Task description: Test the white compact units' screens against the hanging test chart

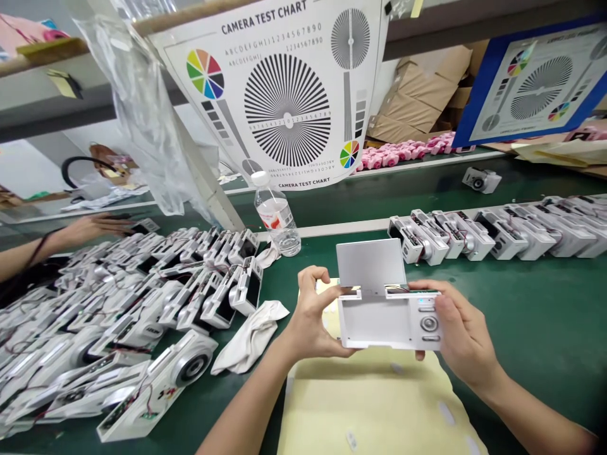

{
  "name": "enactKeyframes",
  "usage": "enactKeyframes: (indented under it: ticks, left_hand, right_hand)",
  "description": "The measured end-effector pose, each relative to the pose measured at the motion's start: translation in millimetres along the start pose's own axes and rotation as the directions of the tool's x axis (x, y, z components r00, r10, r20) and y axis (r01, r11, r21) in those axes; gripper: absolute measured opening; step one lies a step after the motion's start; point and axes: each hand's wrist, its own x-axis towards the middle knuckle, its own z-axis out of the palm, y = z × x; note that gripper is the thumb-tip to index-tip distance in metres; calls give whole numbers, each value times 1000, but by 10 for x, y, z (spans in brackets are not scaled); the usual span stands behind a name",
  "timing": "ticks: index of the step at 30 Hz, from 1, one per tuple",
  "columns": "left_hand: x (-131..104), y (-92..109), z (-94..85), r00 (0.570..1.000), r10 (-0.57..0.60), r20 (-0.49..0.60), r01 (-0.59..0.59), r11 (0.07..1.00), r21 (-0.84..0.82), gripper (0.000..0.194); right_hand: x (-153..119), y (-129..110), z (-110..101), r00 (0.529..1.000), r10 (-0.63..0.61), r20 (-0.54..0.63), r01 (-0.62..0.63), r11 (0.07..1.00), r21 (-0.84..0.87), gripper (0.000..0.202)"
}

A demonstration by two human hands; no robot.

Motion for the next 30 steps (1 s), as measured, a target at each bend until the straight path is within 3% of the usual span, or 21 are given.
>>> enactKeyframes:
  ticks: [3, 7, 9, 12, 14, 15, 18, 22, 24, 26, 28, 30]
  left_hand:
    - [17, 17, -34, 1000, -18, 14, 18, 1000, -13, 69]
    - [48, 105, -53, 970, -149, 193, 180, 972, -152, 78]
    - [55, 166, 4, 934, -272, 231, 326, 914, -241, 82]
    - [55, 230, 151, 832, -538, 139, 555, 799, -230, 79]
    - [56, 246, 232, 769, -632, 97, 638, 746, -191, 81]
    - [60, 248, 254, 759, -643, 100, 649, 738, -183, 82]
    - [75, 249, 238, 768, -621, 153, 640, 748, -178, 75]
    - [65, 214, 106, 799, -529, 285, 586, 792, -173, 60]
    - [46, 171, 32, 814, -444, 374, 546, 805, -233, 60]
    - [31, 126, -33, 809, -342, 478, 540, 754, -374, 60]
    - [25, 98, -79, 808, -253, 532, 539, 683, -493, 66]
    - [28, 89, -90, 827, -228, 514, 497, 723, -479, 84]
  right_hand:
    - [22, 3, 6, 1000, 17, -5, -17, 1000, 11, 30]
    - [43, 29, 26, 999, -8, -35, 5, 998, -63, 31]
    - [36, 68, 41, 997, -76, -27, 71, 984, -165, 31]
    - [13, 143, 70, 984, -178, 21, 176, 940, -294, 30]
    - [6, 184, 87, 973, -228, 26, 223, 916, -334, 29]
    - [8, 199, 90, 969, -245, 21, 237, 909, -344, 29]
    - [43, 222, 76, 973, -230, 11, 220, 918, -330, 30]
    - [121, 233, 25, 991, -98, 91, 119, 961, -250, 34]
    - [164, 236, 6, 993, -41, 107, 63, 976, -208, 35]
    - [214, 244, -8, 995, 28, 98, -13, 988, -151, 35]
    - [270, 263, -25, 989, 90, 113, -81, 993, -84, 36]
    - [329, 294, -49, 982, 126, 142, -125, 992, -18, 38]
